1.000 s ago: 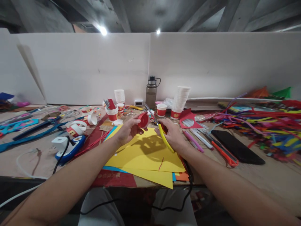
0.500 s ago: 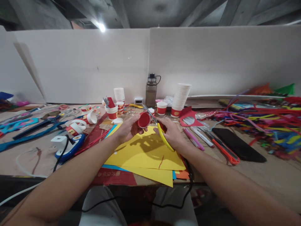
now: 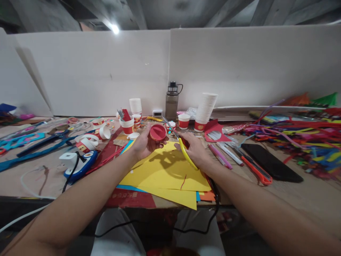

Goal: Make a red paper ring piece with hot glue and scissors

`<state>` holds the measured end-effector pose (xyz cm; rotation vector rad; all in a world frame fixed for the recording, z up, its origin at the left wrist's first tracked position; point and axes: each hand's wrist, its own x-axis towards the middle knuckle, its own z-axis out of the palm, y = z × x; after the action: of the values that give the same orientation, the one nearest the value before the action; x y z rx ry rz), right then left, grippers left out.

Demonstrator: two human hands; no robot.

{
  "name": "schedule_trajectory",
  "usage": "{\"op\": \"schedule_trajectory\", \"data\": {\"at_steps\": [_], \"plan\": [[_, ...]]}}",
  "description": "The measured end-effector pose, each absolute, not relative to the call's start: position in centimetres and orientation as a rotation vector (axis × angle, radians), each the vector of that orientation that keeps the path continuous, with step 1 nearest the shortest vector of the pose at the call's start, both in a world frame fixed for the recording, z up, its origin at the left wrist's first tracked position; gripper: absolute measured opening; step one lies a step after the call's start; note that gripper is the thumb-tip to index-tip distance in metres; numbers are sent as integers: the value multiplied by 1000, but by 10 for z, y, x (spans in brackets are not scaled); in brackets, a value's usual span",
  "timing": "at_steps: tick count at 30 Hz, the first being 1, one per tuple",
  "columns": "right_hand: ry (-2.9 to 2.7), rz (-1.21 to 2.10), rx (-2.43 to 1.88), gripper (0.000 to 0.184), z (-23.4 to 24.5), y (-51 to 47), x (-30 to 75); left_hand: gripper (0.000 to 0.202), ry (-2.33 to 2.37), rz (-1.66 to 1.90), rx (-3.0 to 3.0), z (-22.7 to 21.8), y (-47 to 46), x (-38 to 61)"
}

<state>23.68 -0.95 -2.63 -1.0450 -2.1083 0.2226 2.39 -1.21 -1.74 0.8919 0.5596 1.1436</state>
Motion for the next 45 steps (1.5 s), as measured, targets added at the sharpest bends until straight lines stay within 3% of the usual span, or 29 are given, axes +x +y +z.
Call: {"op": "schedule_trajectory", "data": {"at_steps": [9,19,36,45], "plan": [[-2115,195,-1039,39,-29,-9,236,41,529,1233,936,-14,-15,28],[-2089,236,-1095,41,-27,-7,237,43,556,1184,994,-10,-20,27],[-2208,-58,-1153,43,-23,-20,234,48,723,1232,1017,-13,-21,31],[-2118,208,-1146,40,-26,-9,236,50,685,1323,1030,-11,-24,33]]}}
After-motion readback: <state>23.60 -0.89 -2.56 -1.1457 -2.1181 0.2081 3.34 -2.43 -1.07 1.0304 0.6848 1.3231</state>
